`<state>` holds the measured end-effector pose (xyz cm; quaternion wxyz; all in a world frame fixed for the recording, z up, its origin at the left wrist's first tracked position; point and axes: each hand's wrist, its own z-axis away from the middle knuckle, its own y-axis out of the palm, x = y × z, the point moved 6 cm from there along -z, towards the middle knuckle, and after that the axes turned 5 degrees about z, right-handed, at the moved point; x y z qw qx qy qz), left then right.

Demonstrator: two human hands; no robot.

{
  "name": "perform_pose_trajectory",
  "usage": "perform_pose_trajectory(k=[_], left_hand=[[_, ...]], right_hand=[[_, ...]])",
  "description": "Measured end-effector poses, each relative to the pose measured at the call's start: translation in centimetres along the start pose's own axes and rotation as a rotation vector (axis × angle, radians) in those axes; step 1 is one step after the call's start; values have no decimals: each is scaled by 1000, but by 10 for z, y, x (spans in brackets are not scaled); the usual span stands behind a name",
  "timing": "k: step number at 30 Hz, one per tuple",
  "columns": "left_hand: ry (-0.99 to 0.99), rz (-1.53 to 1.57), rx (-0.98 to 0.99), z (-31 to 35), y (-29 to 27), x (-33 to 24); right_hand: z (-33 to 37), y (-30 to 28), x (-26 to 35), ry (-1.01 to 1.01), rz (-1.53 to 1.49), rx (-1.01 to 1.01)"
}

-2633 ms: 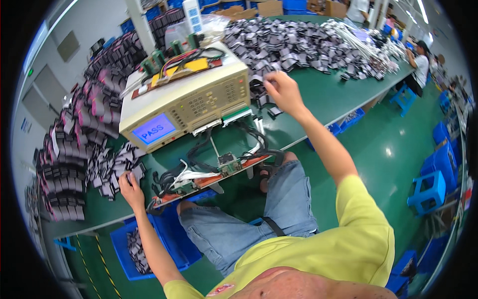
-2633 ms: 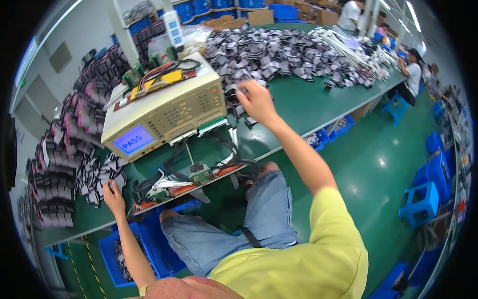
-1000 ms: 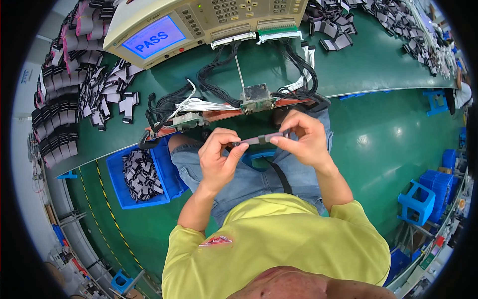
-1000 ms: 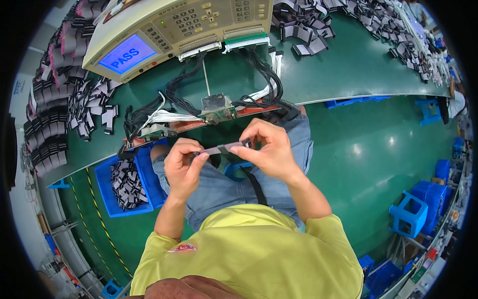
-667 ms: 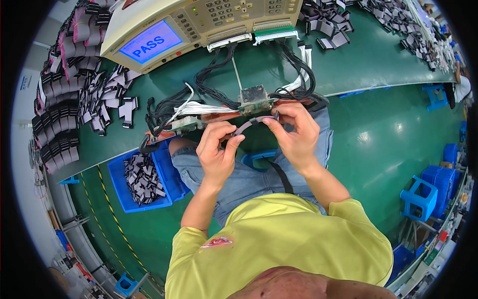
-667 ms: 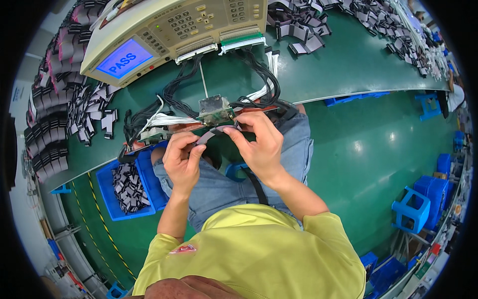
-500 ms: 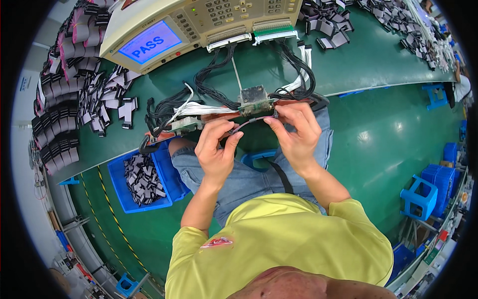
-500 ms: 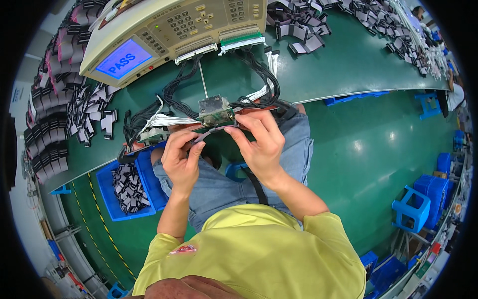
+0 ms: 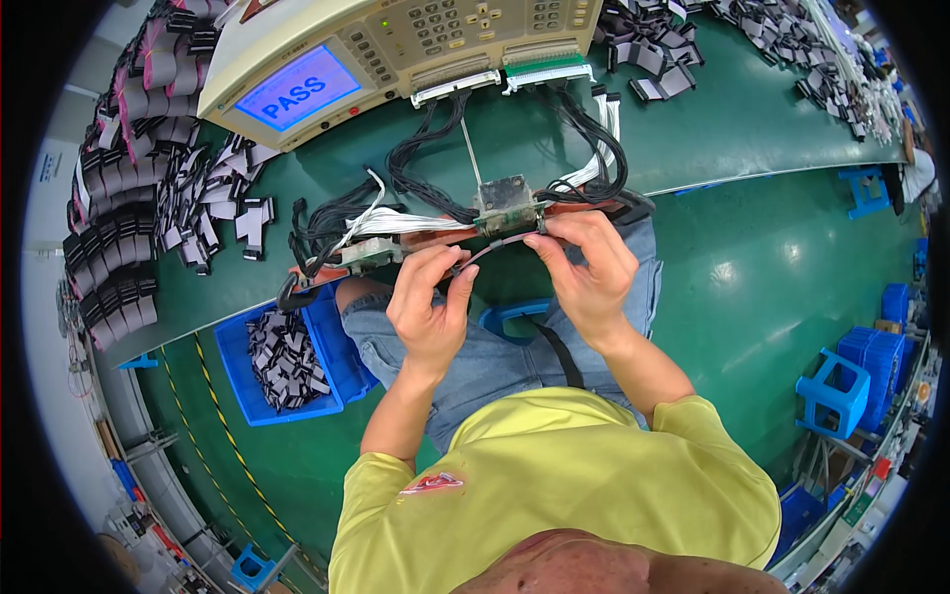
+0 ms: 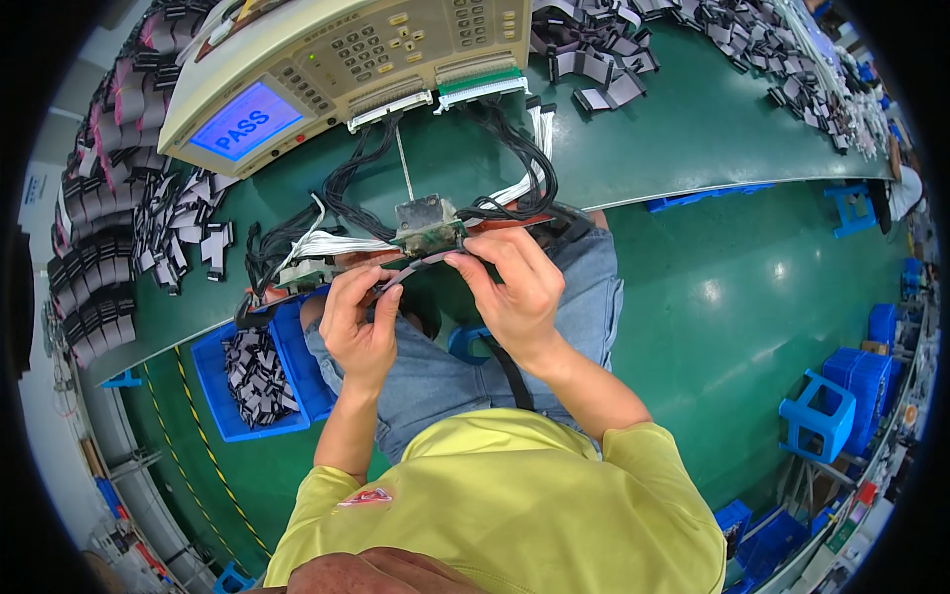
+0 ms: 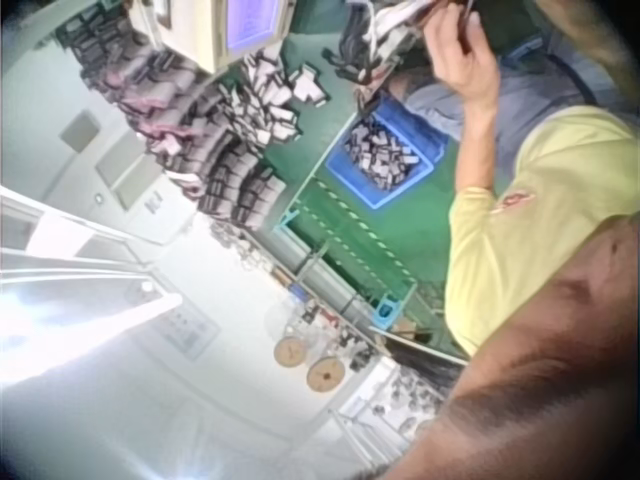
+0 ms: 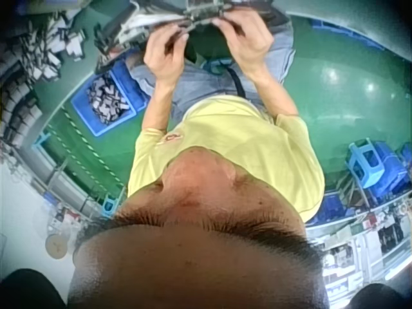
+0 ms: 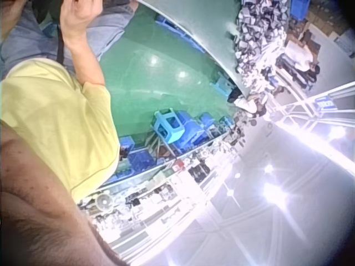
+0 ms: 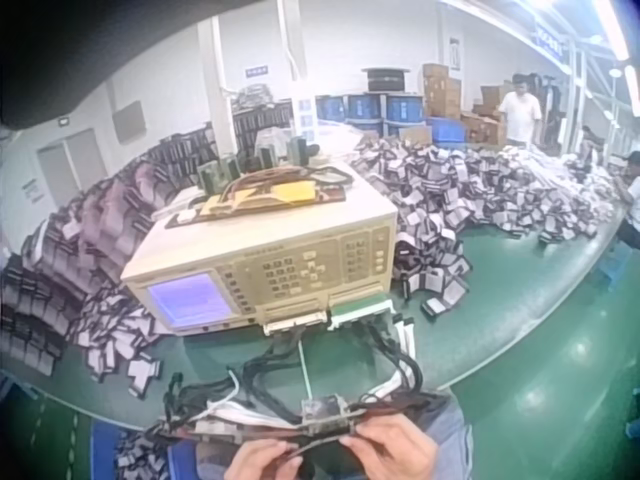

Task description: Testing the connectivity and quality of wire harnesses using a specialized electronic testing machine on an assembly line.

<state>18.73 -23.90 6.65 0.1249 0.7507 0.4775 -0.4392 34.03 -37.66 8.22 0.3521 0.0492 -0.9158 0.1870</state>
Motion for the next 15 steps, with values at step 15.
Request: perform_pose_trajectory(k=[15], left_hand=[[11,6,-8,-4,-1,-5]], right_hand=[[-1,0,-4,79,-60,37]])
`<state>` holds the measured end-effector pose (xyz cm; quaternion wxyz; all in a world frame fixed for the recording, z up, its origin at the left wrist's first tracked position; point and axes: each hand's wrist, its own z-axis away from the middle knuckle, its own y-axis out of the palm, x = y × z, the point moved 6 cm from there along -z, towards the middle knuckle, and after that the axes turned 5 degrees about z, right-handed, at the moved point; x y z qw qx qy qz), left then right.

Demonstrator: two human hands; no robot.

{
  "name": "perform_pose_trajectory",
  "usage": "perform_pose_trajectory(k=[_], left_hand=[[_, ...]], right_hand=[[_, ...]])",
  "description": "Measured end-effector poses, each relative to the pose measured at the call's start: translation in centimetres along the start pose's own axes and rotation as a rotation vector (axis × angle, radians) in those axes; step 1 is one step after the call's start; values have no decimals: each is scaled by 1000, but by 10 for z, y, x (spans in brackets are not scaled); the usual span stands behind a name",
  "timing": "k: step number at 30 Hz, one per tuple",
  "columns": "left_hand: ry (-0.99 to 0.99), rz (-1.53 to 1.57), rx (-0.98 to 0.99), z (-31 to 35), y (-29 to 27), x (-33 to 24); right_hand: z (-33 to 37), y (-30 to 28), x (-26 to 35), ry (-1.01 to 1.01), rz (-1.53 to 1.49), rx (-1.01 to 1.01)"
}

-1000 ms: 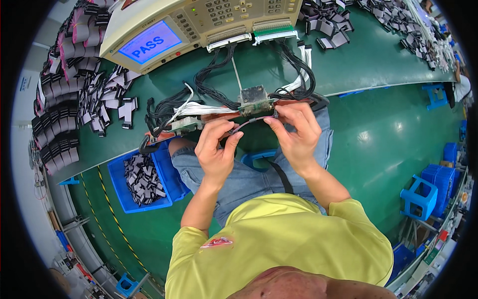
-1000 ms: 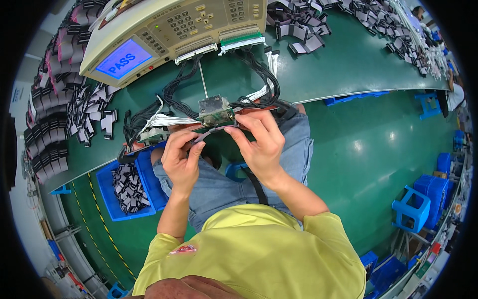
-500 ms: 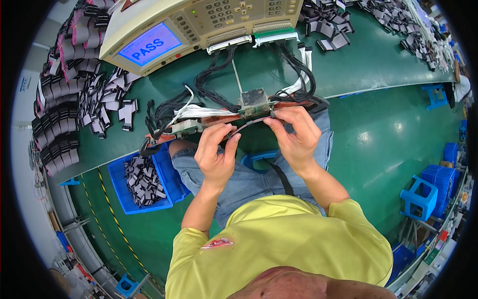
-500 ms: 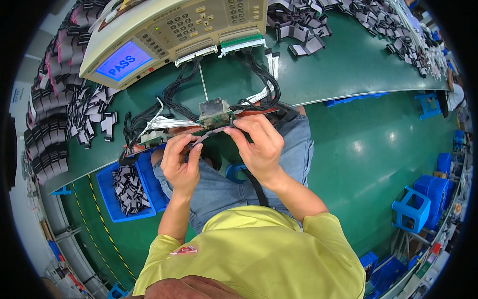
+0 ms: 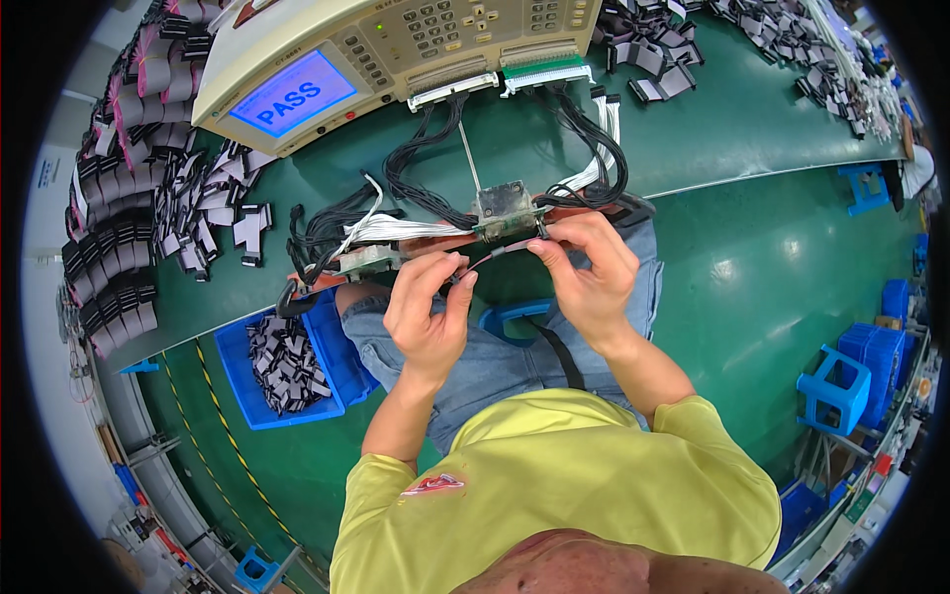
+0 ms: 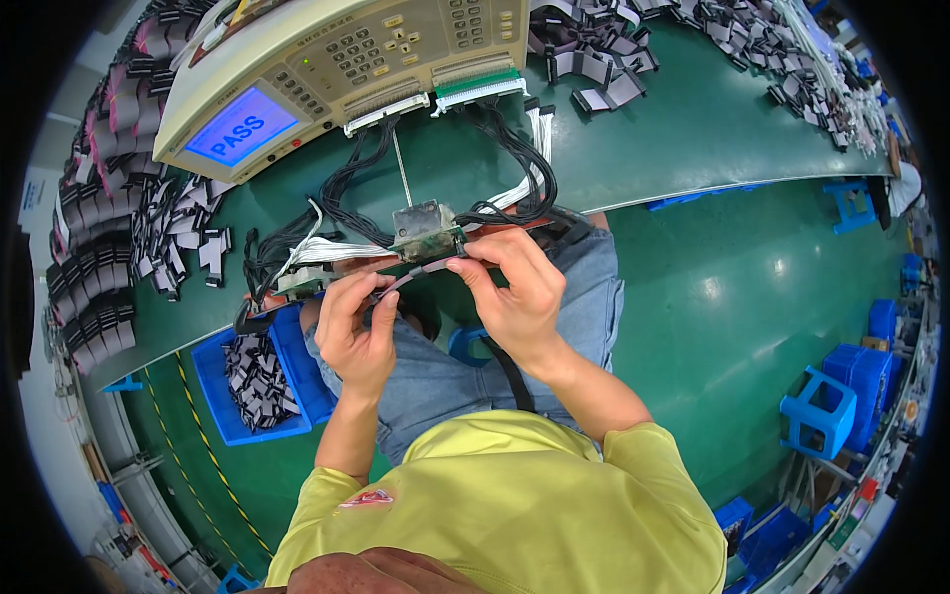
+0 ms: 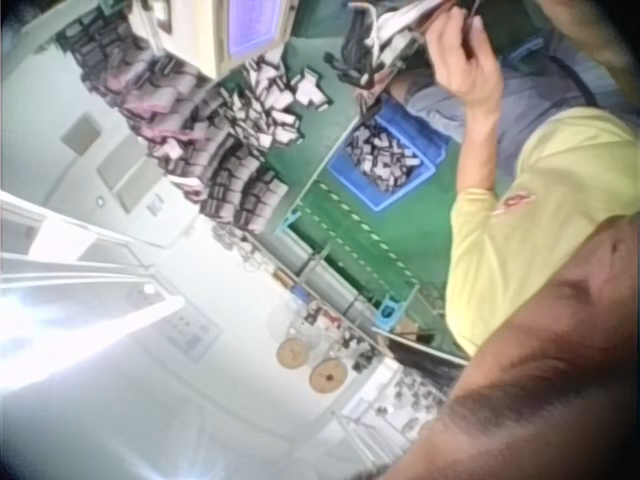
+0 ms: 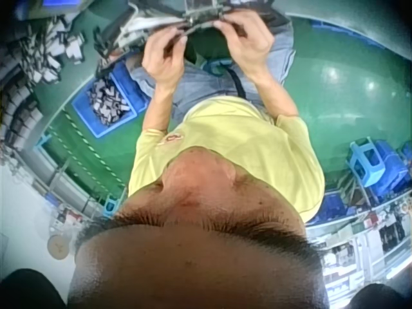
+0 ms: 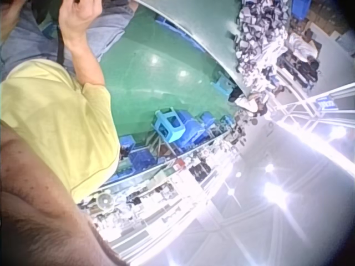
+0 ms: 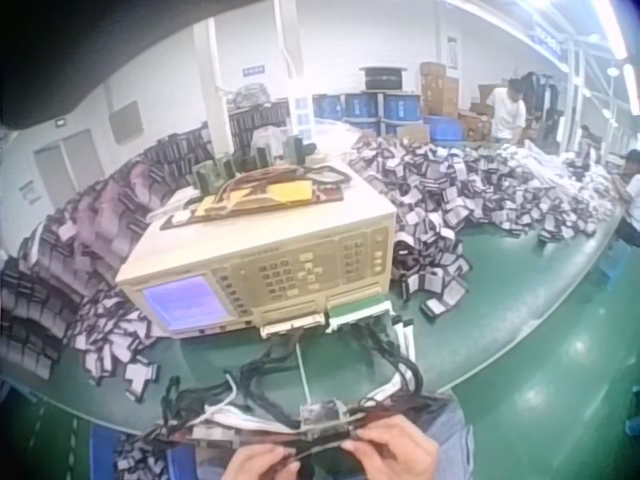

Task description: Testing the connectivity and quality of wire harnesses using a specialized electronic testing machine on an assembly line.

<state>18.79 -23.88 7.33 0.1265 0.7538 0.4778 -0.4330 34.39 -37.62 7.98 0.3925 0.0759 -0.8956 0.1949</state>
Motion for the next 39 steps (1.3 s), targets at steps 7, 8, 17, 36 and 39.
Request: perform_pose_trajectory(k=[7,8,17,36,39], left_hand=[[1,20,7,1,0,-1],[2,20,7,1,0,-1],[-9,1,9,3,1,2],[-25,27,30,6,3,5],[-40,31,3,6,2,5]], right_hand=[[0,0,1,-21,-7,1],[-1,0,2,-33,-3,-1],[0,0,0,-32,3,-5],[0,2,-2,78,-17,42],[0,3,-3,79,-16,45]])
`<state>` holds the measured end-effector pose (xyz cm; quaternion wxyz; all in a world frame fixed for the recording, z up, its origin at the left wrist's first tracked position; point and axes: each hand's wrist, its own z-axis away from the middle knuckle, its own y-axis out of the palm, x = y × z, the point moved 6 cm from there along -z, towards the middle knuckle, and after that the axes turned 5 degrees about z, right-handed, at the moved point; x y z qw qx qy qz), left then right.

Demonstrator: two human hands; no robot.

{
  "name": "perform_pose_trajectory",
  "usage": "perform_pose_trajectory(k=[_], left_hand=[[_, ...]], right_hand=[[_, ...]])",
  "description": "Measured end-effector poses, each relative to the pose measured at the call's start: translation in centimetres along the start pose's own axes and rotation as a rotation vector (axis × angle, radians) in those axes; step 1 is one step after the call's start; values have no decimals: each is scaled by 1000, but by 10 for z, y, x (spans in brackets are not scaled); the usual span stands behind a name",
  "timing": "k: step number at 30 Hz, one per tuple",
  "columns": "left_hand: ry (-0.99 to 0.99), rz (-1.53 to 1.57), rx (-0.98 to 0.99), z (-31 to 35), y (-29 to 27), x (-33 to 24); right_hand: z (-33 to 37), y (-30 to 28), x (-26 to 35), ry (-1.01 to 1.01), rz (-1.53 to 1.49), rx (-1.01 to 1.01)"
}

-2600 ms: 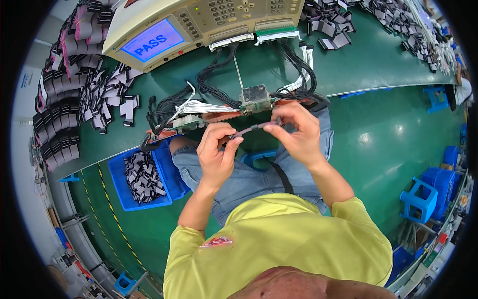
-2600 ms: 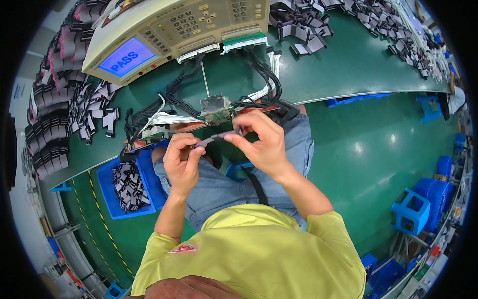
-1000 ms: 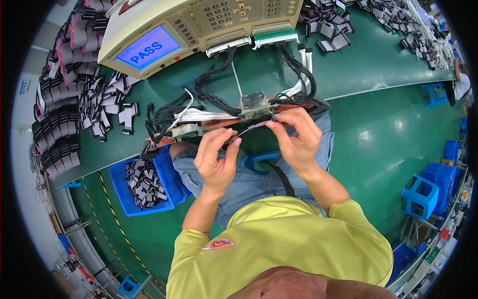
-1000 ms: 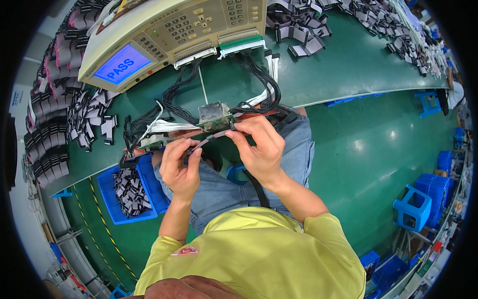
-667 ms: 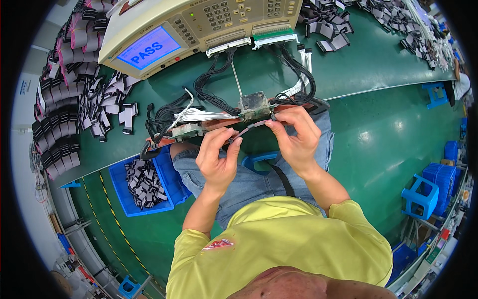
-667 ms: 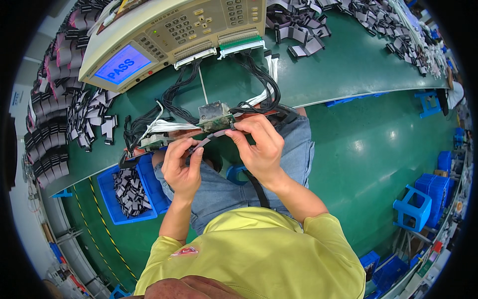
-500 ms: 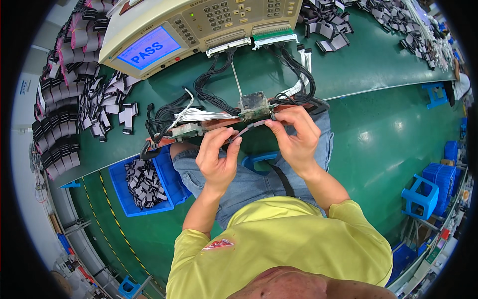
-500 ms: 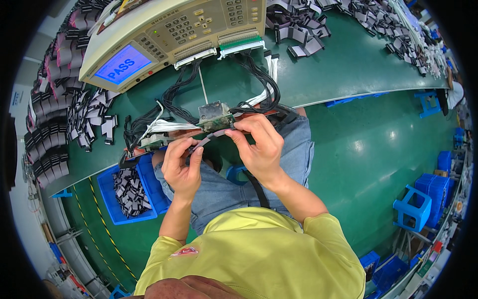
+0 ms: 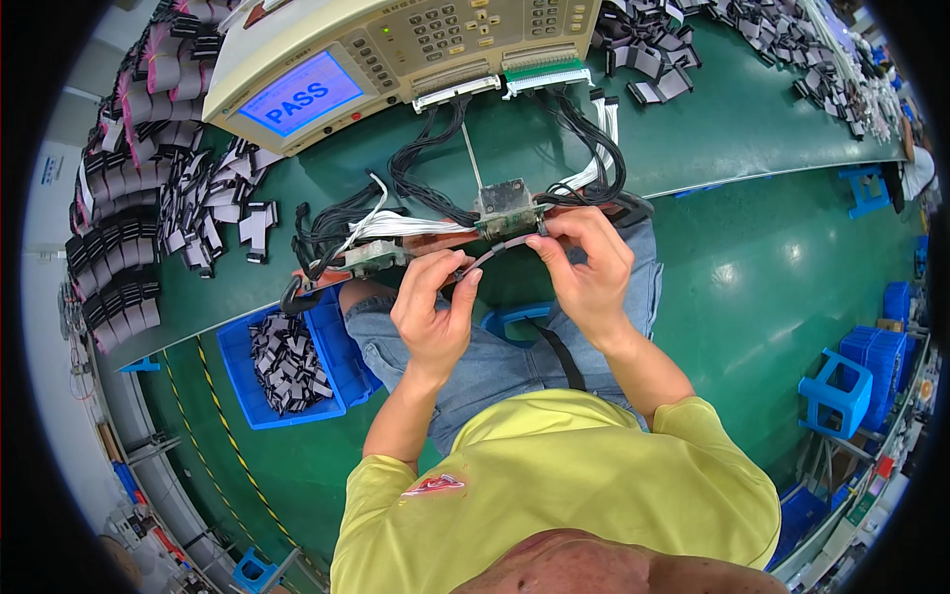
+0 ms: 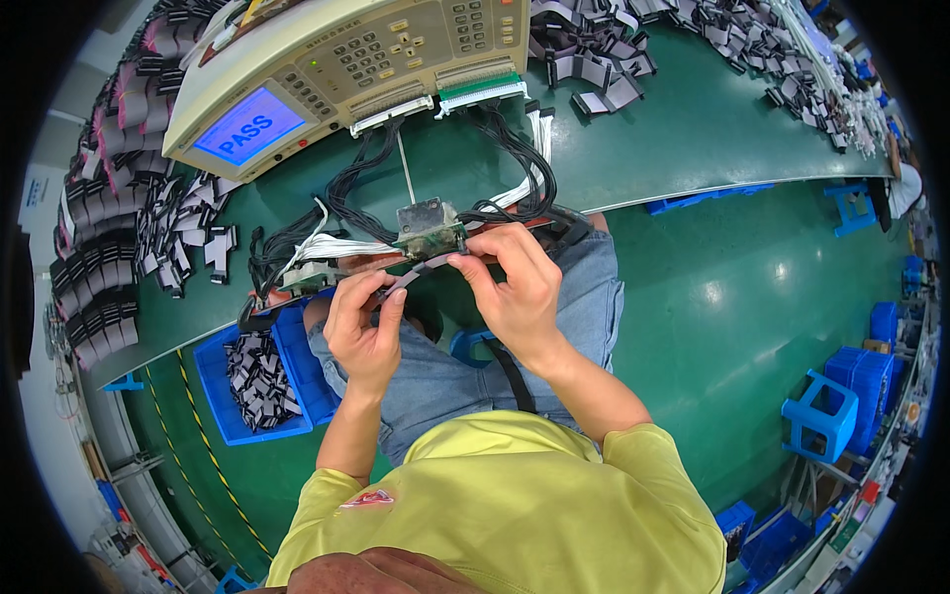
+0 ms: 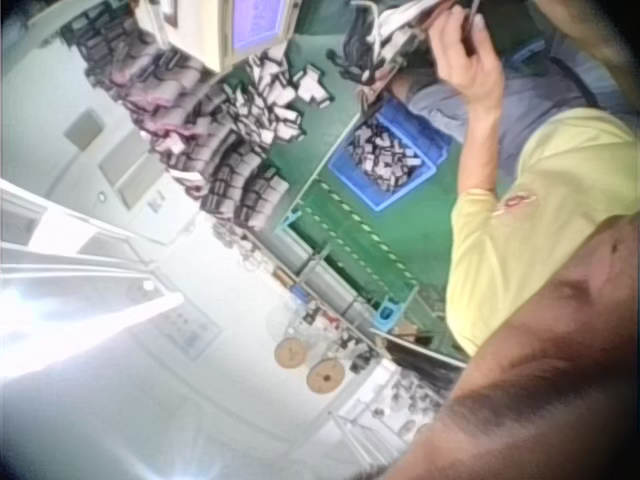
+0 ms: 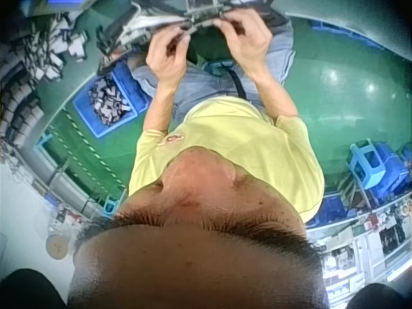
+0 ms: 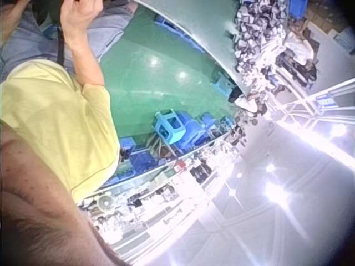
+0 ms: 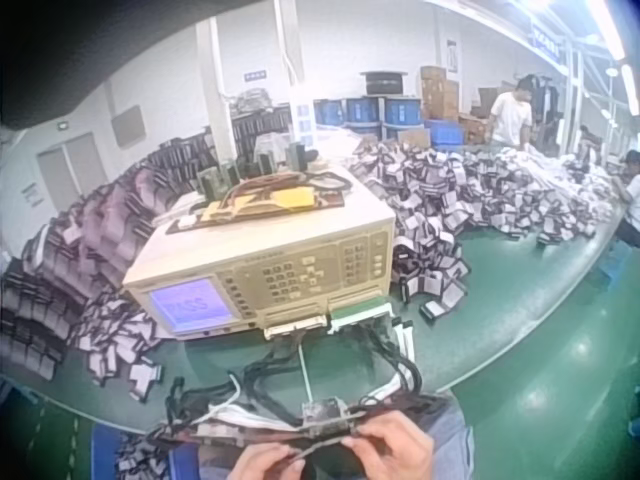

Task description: Testing the connectivity and quality of wire harnesses using a specialized electronic testing machine on an assembly line.

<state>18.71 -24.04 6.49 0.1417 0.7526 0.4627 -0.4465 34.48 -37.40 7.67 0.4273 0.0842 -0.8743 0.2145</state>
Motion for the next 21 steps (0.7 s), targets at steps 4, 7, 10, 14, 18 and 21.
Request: perform_pose_trajectory(k=[4,7,10,14,18,21], left_hand=[[3,-2,5,0,0,-2],[2,-4,-2,1,0,-1],[-1,-4,-3,0,0,-2],[6,-7,1,0,0,-2],[6,4,-7,0,0,-1],[5,2,1,0,0,-2]], right_hand=[[0,0,0,-3,7,2],[0,1,-1,1,2,1],[0,0,-1,7,0,3],[0,1,-1,6,-2,0],[0,1,-1,5,6,1],[-1,0,1,8,16,9]])
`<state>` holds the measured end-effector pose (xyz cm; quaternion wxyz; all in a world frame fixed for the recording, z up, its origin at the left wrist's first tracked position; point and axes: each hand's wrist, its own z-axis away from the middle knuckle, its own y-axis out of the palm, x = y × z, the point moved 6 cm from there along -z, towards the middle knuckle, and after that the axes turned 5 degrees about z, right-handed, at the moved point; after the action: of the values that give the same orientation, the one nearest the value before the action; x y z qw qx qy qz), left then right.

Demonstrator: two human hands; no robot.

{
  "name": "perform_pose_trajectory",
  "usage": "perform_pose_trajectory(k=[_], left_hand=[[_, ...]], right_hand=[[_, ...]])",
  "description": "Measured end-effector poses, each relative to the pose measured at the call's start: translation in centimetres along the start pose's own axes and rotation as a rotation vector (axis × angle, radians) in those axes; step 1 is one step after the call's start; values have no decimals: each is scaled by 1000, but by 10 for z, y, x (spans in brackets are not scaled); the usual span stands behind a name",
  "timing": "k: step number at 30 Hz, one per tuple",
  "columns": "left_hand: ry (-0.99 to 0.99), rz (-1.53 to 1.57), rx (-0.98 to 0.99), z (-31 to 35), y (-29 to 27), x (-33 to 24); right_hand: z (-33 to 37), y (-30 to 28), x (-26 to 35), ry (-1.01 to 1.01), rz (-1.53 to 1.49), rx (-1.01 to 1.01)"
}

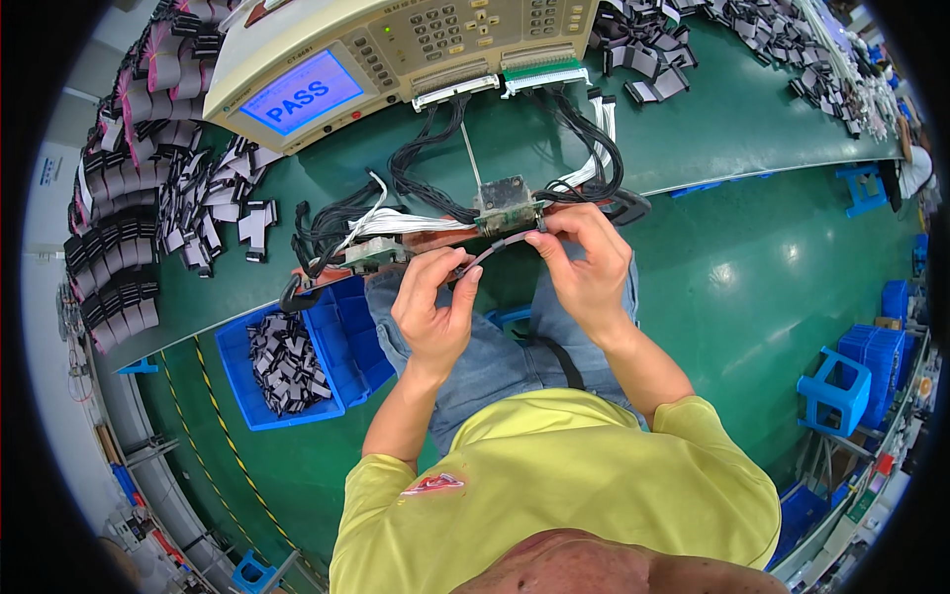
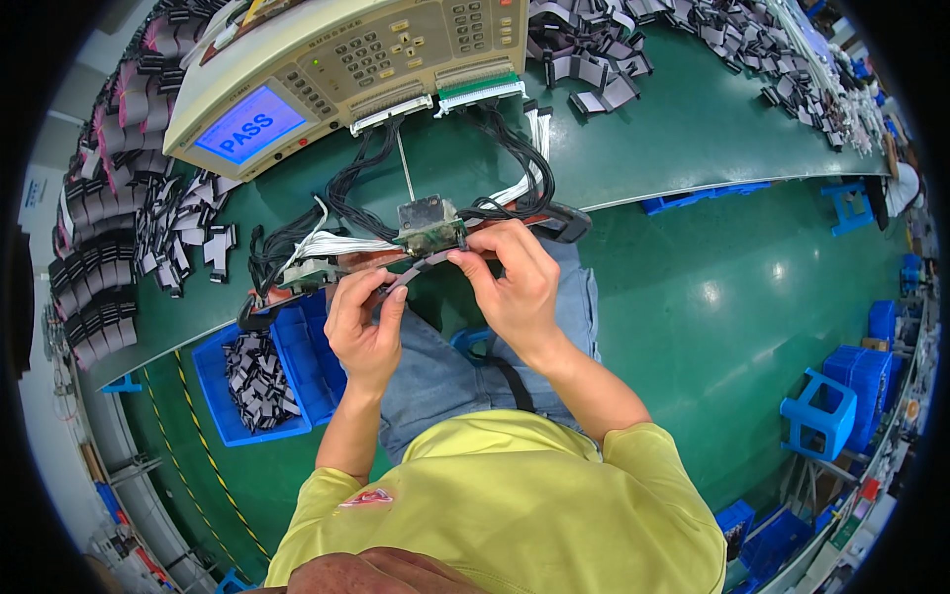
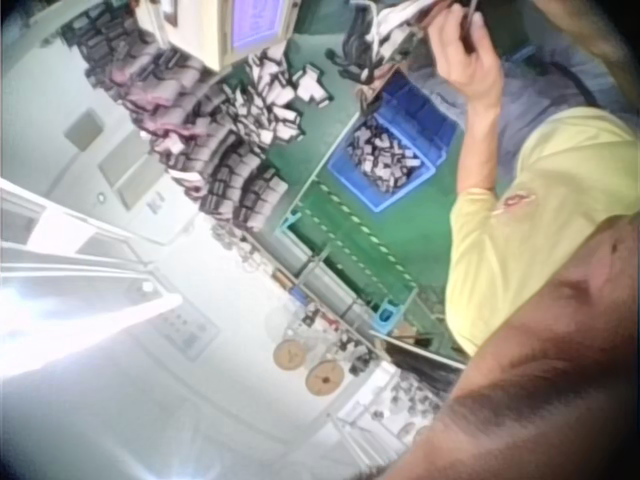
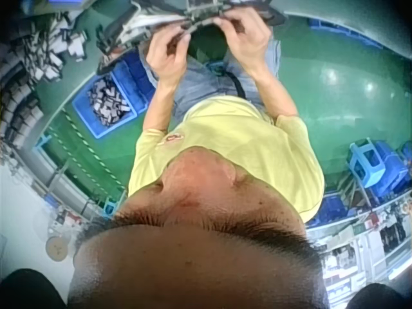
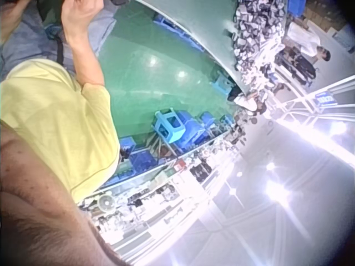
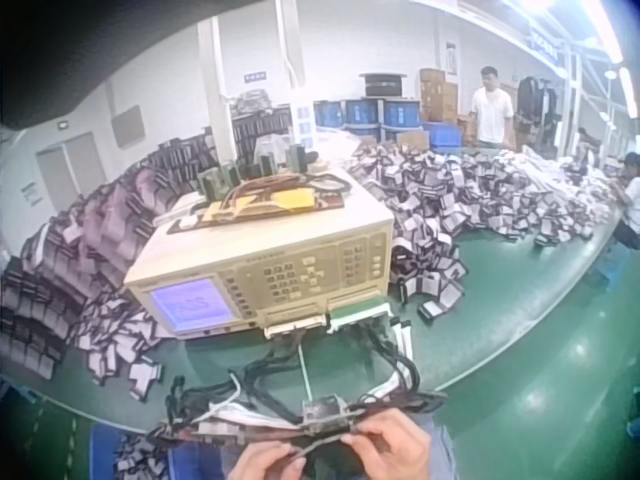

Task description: Testing the connectivity and quality of wire harnesses using a specialized electronic testing machine on an assembly line.

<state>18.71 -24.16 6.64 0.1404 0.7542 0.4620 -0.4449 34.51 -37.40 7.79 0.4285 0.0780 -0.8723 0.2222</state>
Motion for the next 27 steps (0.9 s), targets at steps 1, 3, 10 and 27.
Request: perform_pose_trajectory(k=[1,3,10,27], left_hand=[[0,-1,4,0,0,0],[2,2,2,0,0,0],[0,-2,9,-2,0,0],[32,3,19,10,2,-3]], right_hand=[[0,0,0,7,-4,0],[1,0,-1,15,-6,0],[1,0,-4,12,-15,12],[11,-8,0,-87,17,6]])
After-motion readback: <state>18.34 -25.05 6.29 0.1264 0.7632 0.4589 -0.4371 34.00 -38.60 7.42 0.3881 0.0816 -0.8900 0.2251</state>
